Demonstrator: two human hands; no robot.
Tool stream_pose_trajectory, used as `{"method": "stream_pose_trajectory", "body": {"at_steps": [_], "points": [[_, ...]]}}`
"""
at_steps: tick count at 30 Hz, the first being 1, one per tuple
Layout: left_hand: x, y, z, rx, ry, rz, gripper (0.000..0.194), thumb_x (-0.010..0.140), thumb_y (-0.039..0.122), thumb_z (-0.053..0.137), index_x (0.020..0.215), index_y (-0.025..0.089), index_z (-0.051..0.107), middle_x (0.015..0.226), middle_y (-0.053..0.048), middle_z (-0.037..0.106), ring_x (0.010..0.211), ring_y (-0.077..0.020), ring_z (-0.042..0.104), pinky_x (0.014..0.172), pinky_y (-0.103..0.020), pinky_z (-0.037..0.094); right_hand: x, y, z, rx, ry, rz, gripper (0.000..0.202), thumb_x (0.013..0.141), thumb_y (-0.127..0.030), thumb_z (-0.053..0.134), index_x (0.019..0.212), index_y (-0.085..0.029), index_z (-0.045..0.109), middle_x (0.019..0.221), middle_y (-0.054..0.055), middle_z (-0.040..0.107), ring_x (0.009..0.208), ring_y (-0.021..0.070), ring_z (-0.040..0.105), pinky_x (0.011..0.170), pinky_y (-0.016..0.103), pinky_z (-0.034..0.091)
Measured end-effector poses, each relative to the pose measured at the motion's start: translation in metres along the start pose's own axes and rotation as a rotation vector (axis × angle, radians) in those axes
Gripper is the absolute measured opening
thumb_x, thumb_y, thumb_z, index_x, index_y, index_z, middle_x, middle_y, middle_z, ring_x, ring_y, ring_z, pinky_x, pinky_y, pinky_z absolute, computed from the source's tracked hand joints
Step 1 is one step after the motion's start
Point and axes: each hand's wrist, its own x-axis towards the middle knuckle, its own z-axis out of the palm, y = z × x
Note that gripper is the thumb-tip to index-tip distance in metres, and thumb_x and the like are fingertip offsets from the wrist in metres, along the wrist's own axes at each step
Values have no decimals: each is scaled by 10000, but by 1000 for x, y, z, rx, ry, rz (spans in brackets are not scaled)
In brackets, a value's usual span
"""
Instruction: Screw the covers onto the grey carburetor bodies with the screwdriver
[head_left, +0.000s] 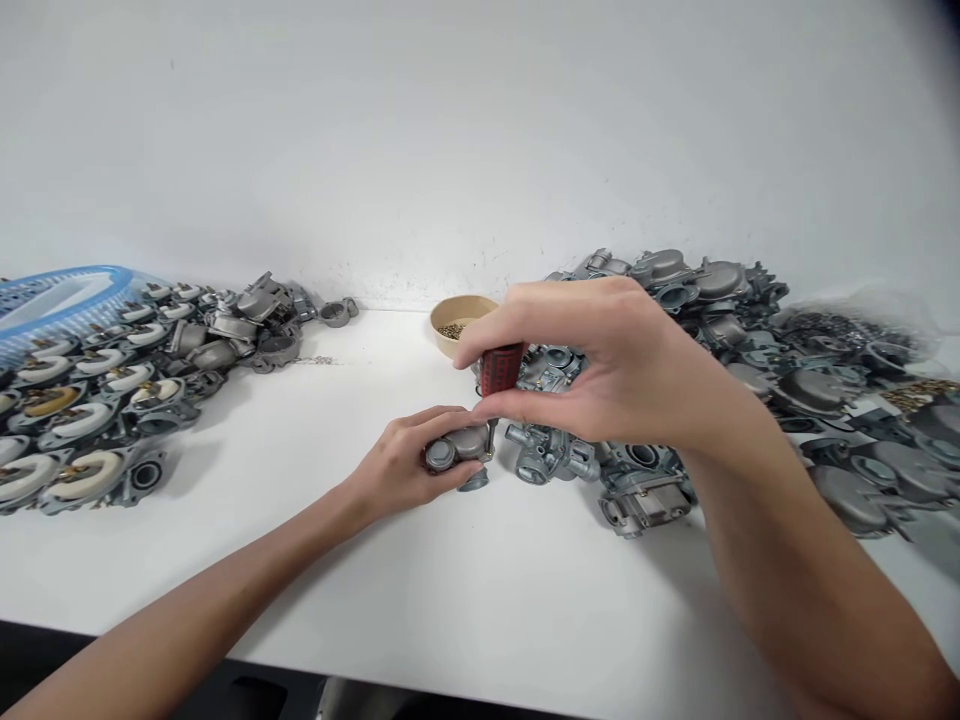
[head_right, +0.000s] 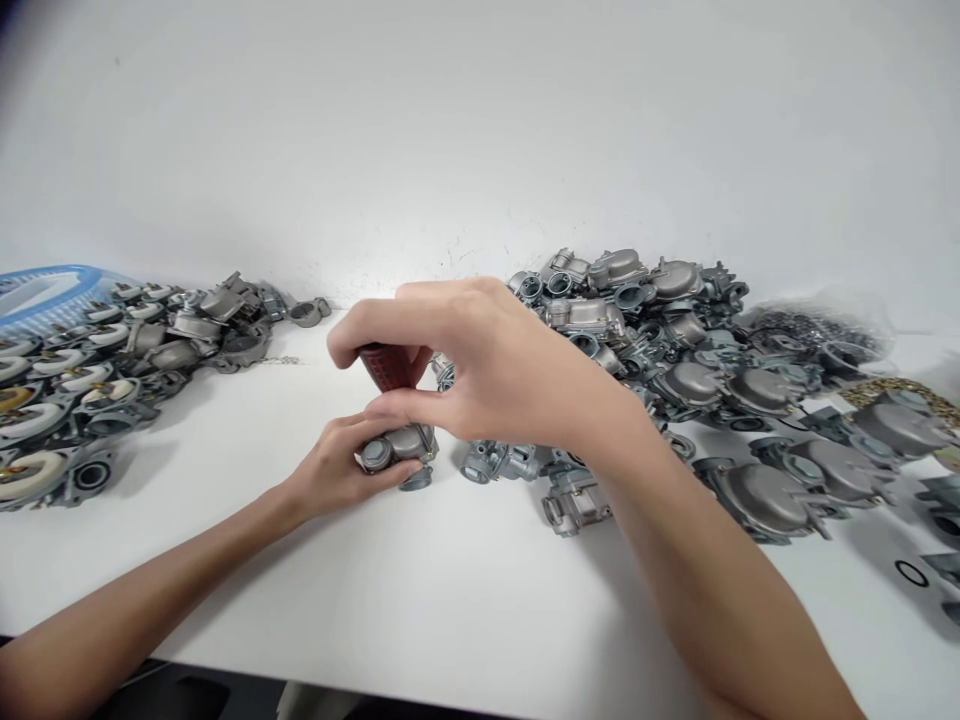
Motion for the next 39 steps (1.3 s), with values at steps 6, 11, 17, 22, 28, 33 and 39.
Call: {"method": "stream_pose_trajectory", "body": {"at_steps": [6, 11, 17, 22, 28, 33, 39], "points": [[1, 1, 0, 36, 18, -48, 455, 892, 290, 772, 1325, 246, 642, 1145, -72, 750, 915, -200, 748, 852, -309, 623, 1, 1, 1, -33, 28, 30, 227, 880, -81, 724, 1072, -189, 668, 893, -4, 702, 798, 135, 639, 762, 281, 496], [2, -4, -3, 2, -25, -33, 437, 902, 292, 765, 1316, 224, 647, 1151, -88, 747, 910, -201, 742, 833, -302, 615, 1, 7, 6, 27, 11, 15, 276, 916, -97, 689, 1176, -188, 666, 913, 1, 683, 821, 127, 625, 771, 273, 510], [4, -5, -8, -39, -82, -39, 412, 916, 304, 753, 1301, 209, 644, 1175, -90, 740, 970, -208, 734, 880, -316, 601, -1, 14, 10, 381, 25, -86, 434, 903, 22, 576, 1296, -147, 655, 1133, 59, 700, 969, 128, 670, 844, 266, 595], [3, -7, -9, -59, -91, -45, 436, 918, 298, 752, 1328, 225, 621, 1222, -88, 732, 994, -201, 734, 879, -302, 594, -1, 14, 11, 517, 76, -37, 433, 907, 9, 618, 1296, -170, 683, 1129, 56, 737, 1054, 161, 717, 881, 252, 639], [5, -3, -10, -57, -96, -61, 407, 919, 304, 742, 1302, 221, 629, 1219, -90, 731, 1016, -207, 729, 890, -307, 583, 0, 18, 14, 458, 158, 6, 361, 849, 18, 716, 1168, -150, 742, 1050, 19, 772, 962, 141, 753, 840, 219, 658], [5, 3, -7, -27, -68, -115, 416, 922, 302, 729, 1316, 227, 616, 1247, -80, 714, 1036, -199, 720, 937, -307, 568, 2, 17, 15, 294, 284, 86, 279, 803, -71, 814, 1069, -138, 765, 911, -7, 774, 852, 135, 756, 846, 223, 666], [5, 2, -6, -49, -81, -111, 406, 927, 310, 722, 1310, 224, 621, 1260, -98, 694, 1059, -212, 705, 943, -330, 563, 1, 17, 10, 273, 218, 176, 298, 851, -124, 783, 1144, -164, 746, 975, -3, 774, 918, 140, 750, 868, 230, 661]]}}
